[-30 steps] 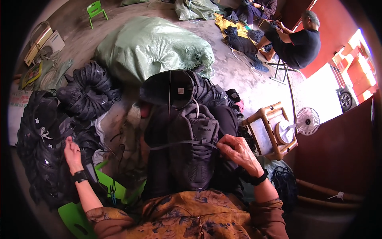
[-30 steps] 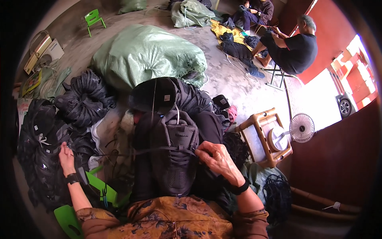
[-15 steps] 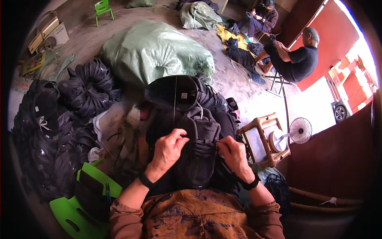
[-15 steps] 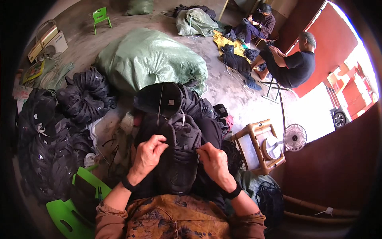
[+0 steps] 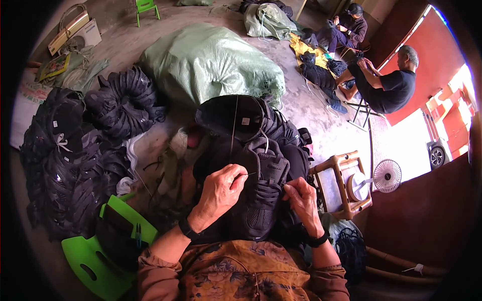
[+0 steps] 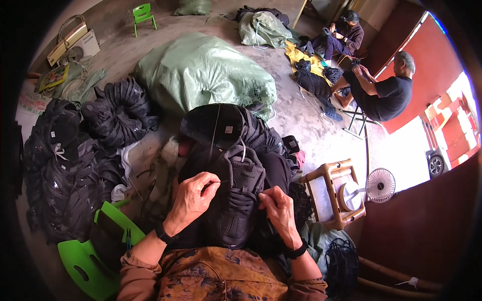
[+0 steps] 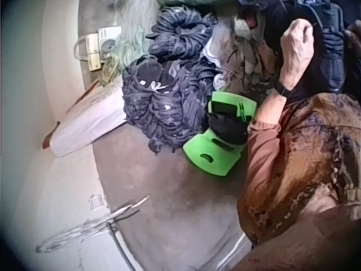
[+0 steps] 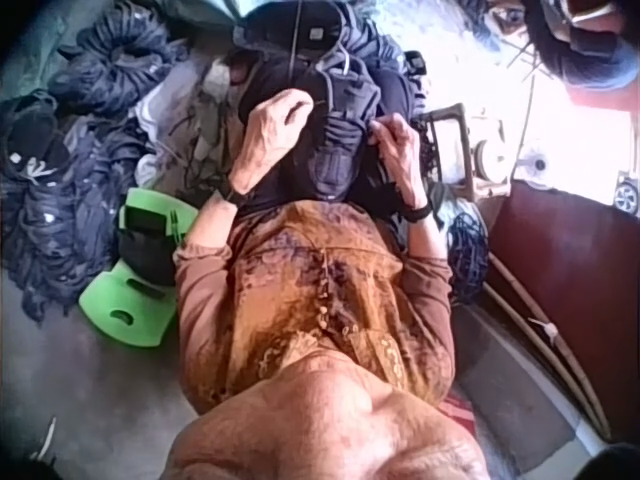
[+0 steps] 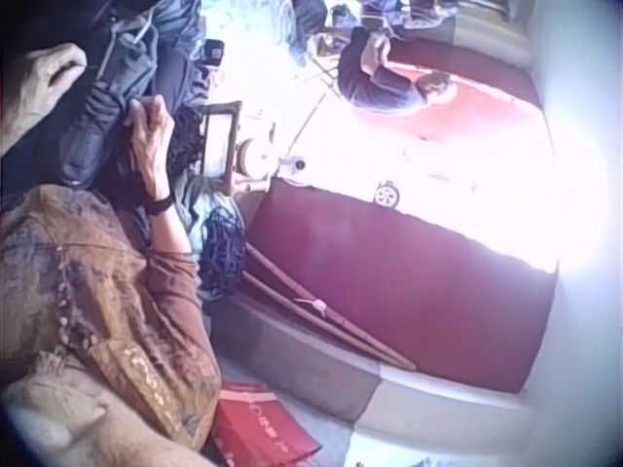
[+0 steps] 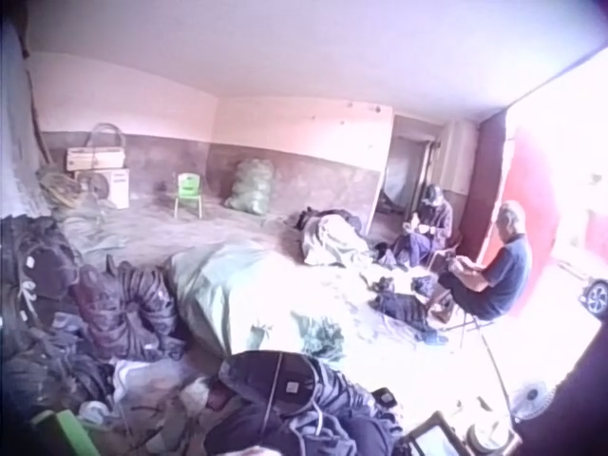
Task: Lacing and assembling black shoes in a manufacturing setting.
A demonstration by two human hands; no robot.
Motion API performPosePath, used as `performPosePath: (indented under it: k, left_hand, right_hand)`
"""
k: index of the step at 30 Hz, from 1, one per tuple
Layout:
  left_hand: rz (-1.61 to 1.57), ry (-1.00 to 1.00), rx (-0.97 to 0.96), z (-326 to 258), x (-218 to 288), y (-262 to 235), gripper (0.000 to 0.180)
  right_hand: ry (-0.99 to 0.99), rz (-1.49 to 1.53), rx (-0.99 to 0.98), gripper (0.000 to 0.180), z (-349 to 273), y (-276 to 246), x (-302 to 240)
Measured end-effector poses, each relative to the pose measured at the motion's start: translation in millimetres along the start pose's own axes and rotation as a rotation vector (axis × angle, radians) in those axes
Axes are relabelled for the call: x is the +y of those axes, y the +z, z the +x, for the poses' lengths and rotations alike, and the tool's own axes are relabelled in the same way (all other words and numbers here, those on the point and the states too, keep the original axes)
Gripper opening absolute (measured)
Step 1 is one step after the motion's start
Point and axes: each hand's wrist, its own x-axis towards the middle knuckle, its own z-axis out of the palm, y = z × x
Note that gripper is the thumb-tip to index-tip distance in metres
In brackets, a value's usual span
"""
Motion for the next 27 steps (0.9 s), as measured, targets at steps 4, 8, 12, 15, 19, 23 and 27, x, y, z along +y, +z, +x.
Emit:
performPosePath:
  k: [4, 8, 12, 15, 19, 23, 27]
  left_hand:
    - [0.098, 0.025, -0.007, 0.9, 3.7, -2.8, 0.005]
    - [0.074, 0.054, -0.019, 1.9, 7.8, 2.9, 0.006]
    - [0.325, 0.148, -0.043, 6.0, 13.0, 4.0, 0.007]
    - [0.588, 0.324, -0.145, 8.8, 19.8, 6.4, 0.009]
    - [0.965, 0.475, -0.334, 13.4, 38.4, 9.0, 0.006]
    - [0.908, 0.713, -0.338, 35.7, 33.4, -6.5, 0.006]
    - [0.718, 0.797, -0.514, 49.6, 18.9, -19.2, 0.008]
  right_hand:
    - [-0.010, 0.031, -0.015, 0.013, 2.1, -1.1, 2.2]
    - [-0.006, 0.038, -0.021, 0.013, 2.7, -3.4, -1.2]
    - [0.013, 0.047, -0.026, 0.013, 3.1, -3.3, -2.1]
    - [0.004, 0.061, -0.034, 0.013, 4.0, -2.3, -2.0]
    - [0.033, 0.009, -0.070, 0.011, 4.5, -5.0, -2.9]
    - [-0.430, -0.521, 0.055, 0.025, 10.7, -10.7, -0.6]
    - [-0.733, -0.770, -0.110, 0.038, 36.0, -24.4, -16.2]
